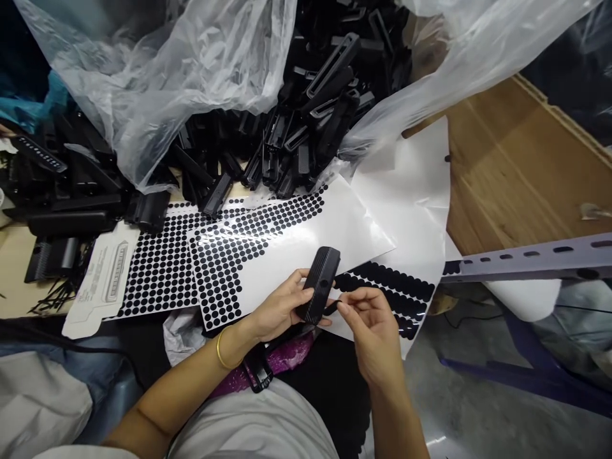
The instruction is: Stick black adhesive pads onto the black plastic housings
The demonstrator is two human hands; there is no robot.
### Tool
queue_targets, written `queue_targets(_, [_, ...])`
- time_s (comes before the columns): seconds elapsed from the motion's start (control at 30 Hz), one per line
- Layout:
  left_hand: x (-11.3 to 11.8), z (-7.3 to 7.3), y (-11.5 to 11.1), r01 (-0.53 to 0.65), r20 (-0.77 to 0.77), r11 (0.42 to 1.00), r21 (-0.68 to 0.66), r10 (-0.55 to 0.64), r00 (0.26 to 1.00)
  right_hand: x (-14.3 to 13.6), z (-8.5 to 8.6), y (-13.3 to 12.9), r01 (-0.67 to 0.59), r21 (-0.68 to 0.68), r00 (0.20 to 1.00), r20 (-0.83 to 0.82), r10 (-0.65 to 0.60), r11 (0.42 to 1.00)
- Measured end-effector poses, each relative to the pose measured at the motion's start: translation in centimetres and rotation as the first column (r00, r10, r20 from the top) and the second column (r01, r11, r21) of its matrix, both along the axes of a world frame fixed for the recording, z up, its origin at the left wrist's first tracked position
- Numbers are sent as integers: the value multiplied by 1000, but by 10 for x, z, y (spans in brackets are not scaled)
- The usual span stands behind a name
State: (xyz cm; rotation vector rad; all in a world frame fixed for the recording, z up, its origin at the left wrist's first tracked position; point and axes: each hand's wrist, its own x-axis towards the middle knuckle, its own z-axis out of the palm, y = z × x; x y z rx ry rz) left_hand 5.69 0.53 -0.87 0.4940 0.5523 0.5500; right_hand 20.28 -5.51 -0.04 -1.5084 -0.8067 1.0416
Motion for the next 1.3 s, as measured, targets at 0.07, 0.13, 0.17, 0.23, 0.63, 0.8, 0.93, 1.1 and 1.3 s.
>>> queue_targets(0.07, [-9,-1,-2,-39,-24,999,-3,39,999,-14,1,7,-32,7,995,-94,32,999])
queue_targets(0.13, [-16,-3,-3,-77,-55,997,-5,77,996,-26,1,13,-66,18,988,-141,68,998])
queue_targets(0.17, [-19,-4,-3,-91,-68,996,-5,91,994,-31,1,14,-82,22,985,-150,84,996])
queue_targets(0.23, [-23,-6,-3,-110,-90,994,-5,109,990,-38,2,17,-108,18,982,-154,110,994])
queue_targets(0.63, [-28,1,-5,-114,-145,993,3,114,983,-44,7,20,-140,-66,964,-236,121,988])
queue_targets(0.8, [-27,0,-6,-124,-166,992,22,126,978,-46,4,19,-141,-42,976,-176,132,989])
queue_targets(0.93, [-26,0,-7,-141,-173,990,25,143,974,-48,-2,16,-118,-27,990,-79,116,993])
queue_targets(1.1, [-24,3,-8,-157,-165,988,4,155,974,-50,-8,13,-112,3,994,18,112,994])
queue_targets(1.3, [-26,6,-7,-148,-181,989,-13,143,973,-51,-11,11,-111,35,984,142,105,993])
